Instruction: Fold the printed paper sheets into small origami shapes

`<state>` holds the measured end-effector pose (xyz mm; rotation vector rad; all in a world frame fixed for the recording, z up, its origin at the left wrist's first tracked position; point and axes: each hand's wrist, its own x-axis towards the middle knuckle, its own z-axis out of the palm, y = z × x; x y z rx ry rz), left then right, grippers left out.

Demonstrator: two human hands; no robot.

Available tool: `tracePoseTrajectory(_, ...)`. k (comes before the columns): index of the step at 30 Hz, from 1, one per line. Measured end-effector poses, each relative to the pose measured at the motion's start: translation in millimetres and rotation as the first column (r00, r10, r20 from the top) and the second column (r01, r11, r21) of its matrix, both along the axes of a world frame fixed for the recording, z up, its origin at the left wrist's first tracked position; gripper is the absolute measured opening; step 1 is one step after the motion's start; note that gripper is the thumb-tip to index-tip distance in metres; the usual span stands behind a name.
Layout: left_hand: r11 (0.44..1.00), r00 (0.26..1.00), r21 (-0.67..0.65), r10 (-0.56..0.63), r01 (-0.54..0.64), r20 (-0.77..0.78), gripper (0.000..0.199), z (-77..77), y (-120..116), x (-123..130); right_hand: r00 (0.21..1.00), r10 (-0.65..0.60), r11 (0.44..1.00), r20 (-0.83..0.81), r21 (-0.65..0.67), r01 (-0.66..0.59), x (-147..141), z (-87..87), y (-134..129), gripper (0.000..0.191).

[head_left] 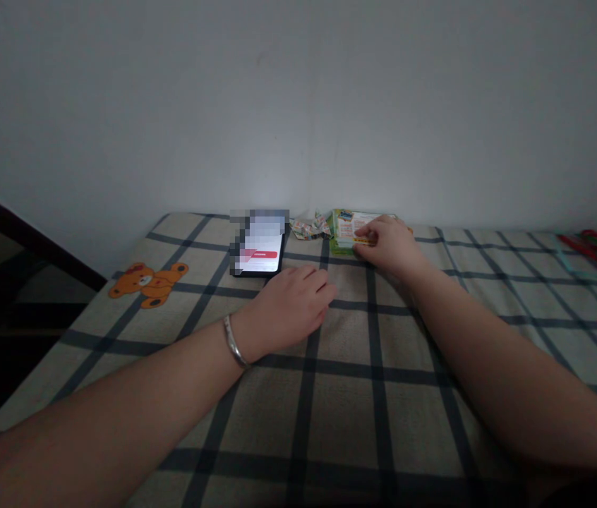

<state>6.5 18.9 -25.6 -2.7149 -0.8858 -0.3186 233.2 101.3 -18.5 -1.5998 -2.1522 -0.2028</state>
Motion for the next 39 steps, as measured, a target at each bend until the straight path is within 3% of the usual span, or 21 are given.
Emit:
tracePoseTrajectory(3,1.000,1.000,-0.007,0.001,-0.001,0.003,0.007,1.3,-1,0,0.998,-0.055,0.999,0.005,-0.001,0.055,-5,2.3,3,0.026)
tracePoseTrajectory(8,1.000,1.000,-0.026,0.005,-0.005,-0.002,0.007,2.2,0,0,0.991,-0.034,0.999,0.128,0.009,0.033,-5,7.1,2,0.033)
tracePoseTrajectory(14,1.000,1.000,-0.016,-0.010,0.010,0.002,0.008,-0.9,2,0,0.939,-0.001,0.986,0.345,-0.158,0.059,-4,31.1,4,0.041)
tracePoseTrajectory(18,1.000,1.000,-0.018,-0.008,0.008,0.007,0.008,-0.4,2,-1,0.883,0.022,0.985,0.469,-0.162,0.061,-10,42.3,4,0.038)
tracePoseTrajectory(26,1.000,1.000,-0.008,-0.011,0.011,0.007,0.008,0.1,1,0,0.851,-0.024,0.997,0.525,-0.047,0.057,-19,27.5,2,0.036)
tracePoseTrajectory(31,0.999,1.000,-0.043,-0.001,0.001,0.003,0.009,-0.8,1,-1,0.855,-0.009,1.000,0.519,0.000,0.010,-7,17.0,-5,0.033)
tracePoseTrajectory(35,0.998,1.000,-0.057,0.002,-0.001,0.013,0.011,-1.0,1,-2,0.878,-0.096,0.994,0.468,0.090,0.060,6,10.7,-7,0.037)
tracePoseTrajectory(39,0.997,1.000,-0.073,-0.007,0.009,0.024,0.011,-0.9,2,-2,0.904,0.001,0.959,0.427,0.255,-0.121,22,12.6,-14,0.029)
